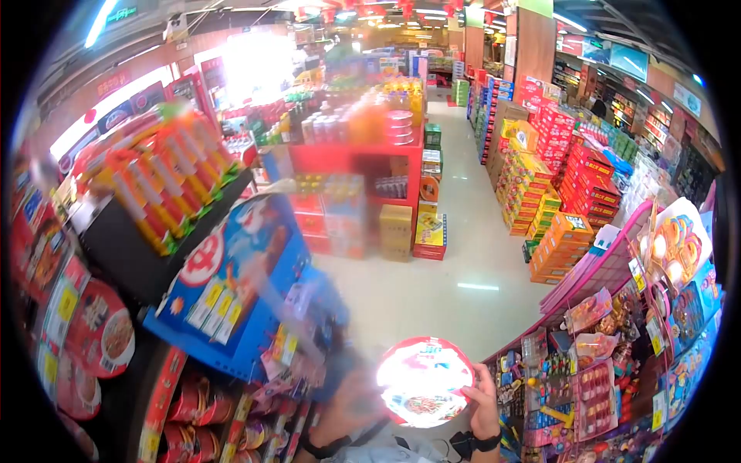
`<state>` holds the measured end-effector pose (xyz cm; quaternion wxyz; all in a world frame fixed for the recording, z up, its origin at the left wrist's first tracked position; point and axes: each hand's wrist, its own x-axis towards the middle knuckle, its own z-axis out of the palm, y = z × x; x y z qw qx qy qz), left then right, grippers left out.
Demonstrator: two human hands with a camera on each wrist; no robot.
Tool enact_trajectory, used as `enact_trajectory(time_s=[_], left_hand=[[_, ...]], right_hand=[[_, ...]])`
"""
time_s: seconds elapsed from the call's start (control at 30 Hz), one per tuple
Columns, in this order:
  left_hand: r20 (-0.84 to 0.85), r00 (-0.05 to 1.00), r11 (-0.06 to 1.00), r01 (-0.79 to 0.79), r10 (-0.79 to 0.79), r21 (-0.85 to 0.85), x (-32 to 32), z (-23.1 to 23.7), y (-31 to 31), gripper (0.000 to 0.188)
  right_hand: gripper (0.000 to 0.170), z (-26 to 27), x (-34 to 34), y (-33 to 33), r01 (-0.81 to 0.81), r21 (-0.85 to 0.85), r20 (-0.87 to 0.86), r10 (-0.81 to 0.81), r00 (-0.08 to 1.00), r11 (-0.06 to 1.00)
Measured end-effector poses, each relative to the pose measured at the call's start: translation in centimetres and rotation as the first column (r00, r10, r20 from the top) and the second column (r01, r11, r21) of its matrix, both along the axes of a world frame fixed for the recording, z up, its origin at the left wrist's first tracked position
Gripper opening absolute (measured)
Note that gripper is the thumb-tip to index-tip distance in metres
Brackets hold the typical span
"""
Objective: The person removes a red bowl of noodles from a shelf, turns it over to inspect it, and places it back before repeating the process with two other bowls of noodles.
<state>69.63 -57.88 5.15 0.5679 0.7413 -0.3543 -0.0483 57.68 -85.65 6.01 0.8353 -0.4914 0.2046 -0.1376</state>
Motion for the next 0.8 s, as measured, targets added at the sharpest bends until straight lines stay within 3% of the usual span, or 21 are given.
enact_trajectory(time_s=[0.17,0.2,0.3,0.4,0.53,0.67,0.8], left_hand=[[0.068,0.989,0.991,0.126,-0.129,0.038,7.6,-0.2,-6.6,0.049],[0.089,0.984,0.987,0.156,-0.153,-0.025,9.3,-0.3,-7.8,0.051],[-0.058,0.969,0.967,0.232,-0.239,-0.106,15.2,-0.7,-12.0,0.051],[-0.078,0.964,0.956,0.240,-0.256,-0.169,20.1,0.6,-16.4,0.048],[0.039,0.972,0.959,0.236,-0.233,-0.155,26.9,0.4,-20.4,0.050],[-0.131,0.967,0.959,0.189,-0.219,-0.209,32.2,0.5,-23.7,0.046],[-0.237,0.954,0.966,0.128,-0.182,-0.225,36.3,-0.2,-25.9,0.043]], right_hand=[[0.057,-0.9,4.4,-4.5,0.153,0.009,0.069,-0.153,0.986,0.988],[0.058,-1.4,5.7,-5.5,0.186,0.013,0.088,-0.187,0.978,0.982],[0.059,-0.4,9.6,-8.6,0.258,-0.007,0.106,-0.255,0.961,0.966],[0.057,2.1,14.3,-10.9,0.336,0.024,0.135,-0.336,0.932,0.942],[0.055,4.6,20.8,-14.5,0.280,-0.010,0.150,-0.276,0.949,0.960],[0.055,4.2,26.0,-18.9,0.259,-0.107,0.095,-0.250,0.964,0.960],[0.052,1.3,31.5,-22.1,0.229,-0.026,0.047,-0.227,0.973,0.973]])
